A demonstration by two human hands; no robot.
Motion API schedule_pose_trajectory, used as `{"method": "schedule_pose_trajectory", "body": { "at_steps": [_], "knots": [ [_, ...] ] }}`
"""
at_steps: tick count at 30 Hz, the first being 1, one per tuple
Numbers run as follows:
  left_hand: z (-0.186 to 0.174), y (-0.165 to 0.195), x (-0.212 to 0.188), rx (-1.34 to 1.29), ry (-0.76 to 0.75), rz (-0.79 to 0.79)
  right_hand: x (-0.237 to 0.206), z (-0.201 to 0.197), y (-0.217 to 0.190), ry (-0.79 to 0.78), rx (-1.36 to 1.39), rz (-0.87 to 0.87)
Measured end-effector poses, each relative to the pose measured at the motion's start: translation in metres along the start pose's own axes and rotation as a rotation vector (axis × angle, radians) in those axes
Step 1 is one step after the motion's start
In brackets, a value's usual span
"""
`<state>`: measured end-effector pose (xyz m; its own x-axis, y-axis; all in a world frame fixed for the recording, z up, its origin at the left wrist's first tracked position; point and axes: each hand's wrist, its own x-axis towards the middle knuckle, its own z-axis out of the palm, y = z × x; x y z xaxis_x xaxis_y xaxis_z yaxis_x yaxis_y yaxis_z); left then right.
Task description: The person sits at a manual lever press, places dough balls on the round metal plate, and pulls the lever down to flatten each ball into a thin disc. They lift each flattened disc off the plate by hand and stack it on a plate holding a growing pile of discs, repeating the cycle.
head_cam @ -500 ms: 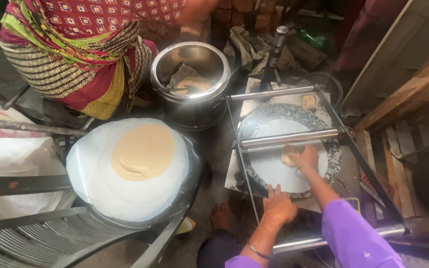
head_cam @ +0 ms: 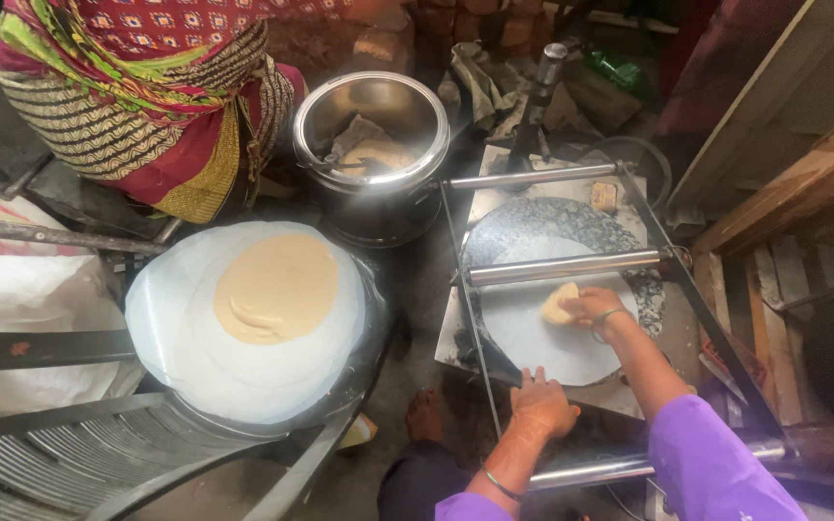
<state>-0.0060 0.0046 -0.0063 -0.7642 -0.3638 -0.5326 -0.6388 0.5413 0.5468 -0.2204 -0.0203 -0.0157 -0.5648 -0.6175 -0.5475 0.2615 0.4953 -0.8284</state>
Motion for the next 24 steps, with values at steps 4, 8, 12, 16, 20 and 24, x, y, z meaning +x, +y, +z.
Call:
{"method": "schedule_pose_trajectory", "body": {
  "at_steps": [4,8,12,16,20,24],
  "knots": [
    [-0.002,0.002,0.0,-0.011,-0.003,-0.018,0.0,0.014,0.004,0.155,0.14,0.011],
    [-0.008,0.005,-0.003,-0.027,-0.006,-0.017,-0.003,0.026,0.009,0.327,0.349,0.018],
    [0.009,0.005,0.012,-0.009,-0.003,-0.022,0.003,0.028,0.026,0.469,0.452,0.129],
    [0.011,0.008,0.015,-0.013,-0.011,-0.029,-0.007,0.006,0.027,0.34,-0.23,0.097],
    [0.009,0.013,0.009,-0.006,-0.003,-0.016,-0.021,-0.006,0.032,0.354,-1.254,-0.405],
    [0.018,0.011,0.013,0.021,-0.001,-0.004,-0.009,0.007,0.048,-0.018,-1.453,-0.818]
  ]
}}
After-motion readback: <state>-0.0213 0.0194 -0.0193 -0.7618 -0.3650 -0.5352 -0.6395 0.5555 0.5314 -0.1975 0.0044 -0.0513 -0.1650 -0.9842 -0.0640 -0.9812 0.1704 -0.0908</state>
